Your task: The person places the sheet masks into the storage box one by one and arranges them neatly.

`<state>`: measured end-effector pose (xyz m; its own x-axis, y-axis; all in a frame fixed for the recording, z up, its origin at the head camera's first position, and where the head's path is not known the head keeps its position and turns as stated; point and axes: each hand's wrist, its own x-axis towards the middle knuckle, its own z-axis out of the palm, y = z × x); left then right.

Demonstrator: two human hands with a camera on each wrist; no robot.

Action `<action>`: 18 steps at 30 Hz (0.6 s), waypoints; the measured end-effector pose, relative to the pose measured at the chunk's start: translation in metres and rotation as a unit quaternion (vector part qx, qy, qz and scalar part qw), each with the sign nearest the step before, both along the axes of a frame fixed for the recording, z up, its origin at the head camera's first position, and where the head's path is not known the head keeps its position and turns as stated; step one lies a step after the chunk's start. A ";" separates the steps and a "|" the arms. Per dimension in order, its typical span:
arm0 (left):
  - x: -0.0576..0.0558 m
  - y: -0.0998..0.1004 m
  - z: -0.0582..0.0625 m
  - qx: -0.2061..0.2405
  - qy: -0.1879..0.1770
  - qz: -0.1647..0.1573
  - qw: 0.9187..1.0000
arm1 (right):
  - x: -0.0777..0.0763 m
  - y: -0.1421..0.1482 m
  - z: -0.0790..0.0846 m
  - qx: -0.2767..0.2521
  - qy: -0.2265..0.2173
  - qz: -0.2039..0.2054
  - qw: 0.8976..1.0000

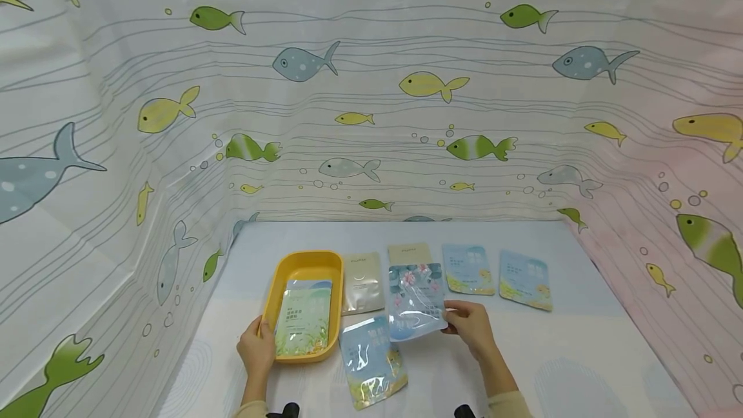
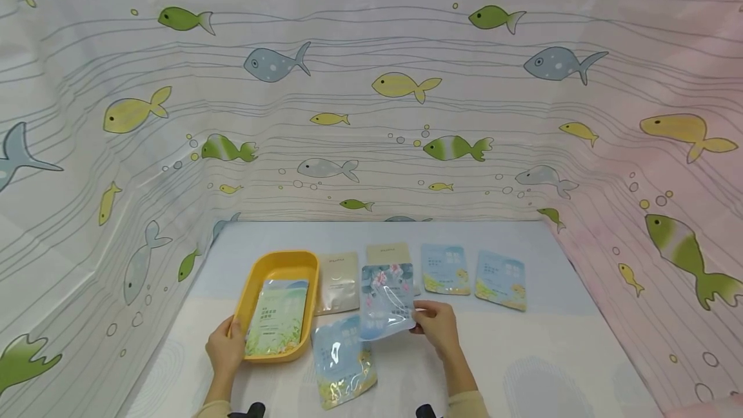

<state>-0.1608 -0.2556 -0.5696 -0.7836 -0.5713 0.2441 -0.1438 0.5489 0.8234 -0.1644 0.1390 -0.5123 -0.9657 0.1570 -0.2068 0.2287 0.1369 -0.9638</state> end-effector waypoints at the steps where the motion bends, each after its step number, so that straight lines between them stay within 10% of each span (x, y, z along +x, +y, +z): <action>1: 0.000 0.000 0.000 0.000 0.000 0.000 1.000 | -0.001 -0.002 0.001 -0.003 0.004 0.001 1.000; 18: 0.000 0.000 0.001 -0.001 0.005 0.004 1.000 | -0.011 -0.034 0.010 -0.038 0.038 0.028 0.998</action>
